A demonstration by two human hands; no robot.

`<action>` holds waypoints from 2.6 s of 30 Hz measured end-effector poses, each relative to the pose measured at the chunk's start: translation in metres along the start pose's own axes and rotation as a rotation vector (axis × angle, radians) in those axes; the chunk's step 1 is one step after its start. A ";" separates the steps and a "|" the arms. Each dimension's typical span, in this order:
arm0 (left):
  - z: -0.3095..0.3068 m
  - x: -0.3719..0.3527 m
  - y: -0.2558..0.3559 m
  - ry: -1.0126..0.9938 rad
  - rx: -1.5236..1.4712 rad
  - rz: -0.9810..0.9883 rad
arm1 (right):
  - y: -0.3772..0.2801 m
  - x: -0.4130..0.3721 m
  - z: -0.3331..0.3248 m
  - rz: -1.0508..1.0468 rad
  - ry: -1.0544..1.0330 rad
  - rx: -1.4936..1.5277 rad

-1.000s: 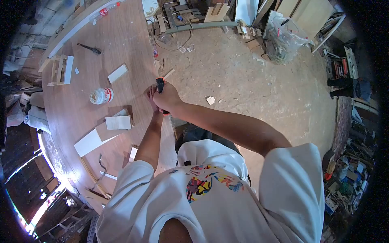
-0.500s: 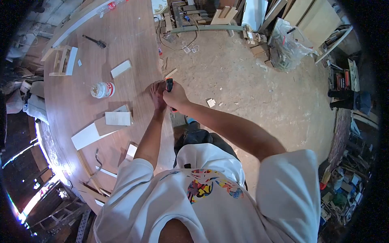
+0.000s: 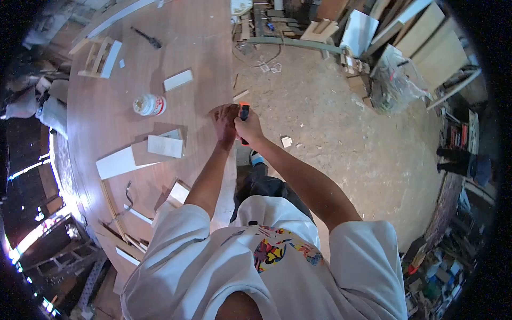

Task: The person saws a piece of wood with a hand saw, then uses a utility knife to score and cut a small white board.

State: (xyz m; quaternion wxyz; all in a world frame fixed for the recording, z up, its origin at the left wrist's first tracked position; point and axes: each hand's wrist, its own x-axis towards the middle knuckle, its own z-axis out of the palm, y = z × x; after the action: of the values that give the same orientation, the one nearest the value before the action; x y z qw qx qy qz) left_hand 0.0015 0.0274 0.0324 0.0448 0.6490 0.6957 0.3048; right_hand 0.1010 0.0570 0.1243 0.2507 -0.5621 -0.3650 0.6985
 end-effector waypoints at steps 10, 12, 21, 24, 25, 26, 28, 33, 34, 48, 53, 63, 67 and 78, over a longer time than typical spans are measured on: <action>0.012 -0.004 -0.006 0.033 -0.005 -0.080 | -0.095 -0.075 0.006 0.136 -0.053 0.010; 0.021 -0.008 -0.014 0.022 0.000 -0.060 | -0.131 -0.095 0.006 0.170 -0.074 0.070; 0.030 -0.009 -0.024 0.003 0.092 -0.031 | -0.120 -0.083 -0.005 0.194 -0.099 -0.102; 0.005 -0.001 -0.001 0.016 -0.049 -0.075 | -0.072 -0.058 -0.002 0.079 0.024 -0.218; 0.008 -0.001 -0.003 0.016 -0.048 -0.074 | -0.048 -0.042 -0.002 0.078 0.024 -0.217; 0.013 -0.004 -0.006 0.020 -0.042 -0.058 | -0.022 -0.025 -0.002 -0.106 0.089 -0.319; 0.013 -0.001 -0.008 0.027 -0.029 -0.047 | 0.008 0.003 0.002 -0.293 0.147 -0.418; 0.006 0.004 0.001 -0.002 -0.012 -0.083 | 0.007 0.022 0.007 -0.156 0.138 -0.385; 0.006 0.004 0.001 0.000 -0.010 -0.084 | 0.001 0.020 0.007 -0.158 0.136 -0.386; 0.021 -0.002 -0.013 0.092 0.077 0.014 | -0.130 -0.084 -0.007 0.225 -0.111 0.074; 0.013 0.001 -0.006 0.027 -0.009 -0.050 | -0.145 -0.116 -0.009 0.195 -0.100 0.005; 0.020 -0.006 -0.016 0.041 0.010 0.001 | 0.004 -0.023 -0.006 -0.229 0.062 -0.316; 0.016 -0.002 -0.012 -0.031 -0.008 -0.040 | 0.001 -0.019 0.009 -0.289 0.163 -0.381; 0.009 -0.001 -0.007 0.024 -0.031 -0.055 | -0.128 -0.138 0.001 0.076 -0.148 -0.055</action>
State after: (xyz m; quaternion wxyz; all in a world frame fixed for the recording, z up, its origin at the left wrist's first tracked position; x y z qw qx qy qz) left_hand -0.0004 0.0300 0.0213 0.0550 0.6252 0.7088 0.3219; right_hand 0.1258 0.0295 0.3090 0.1806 -0.5289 -0.3802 0.7369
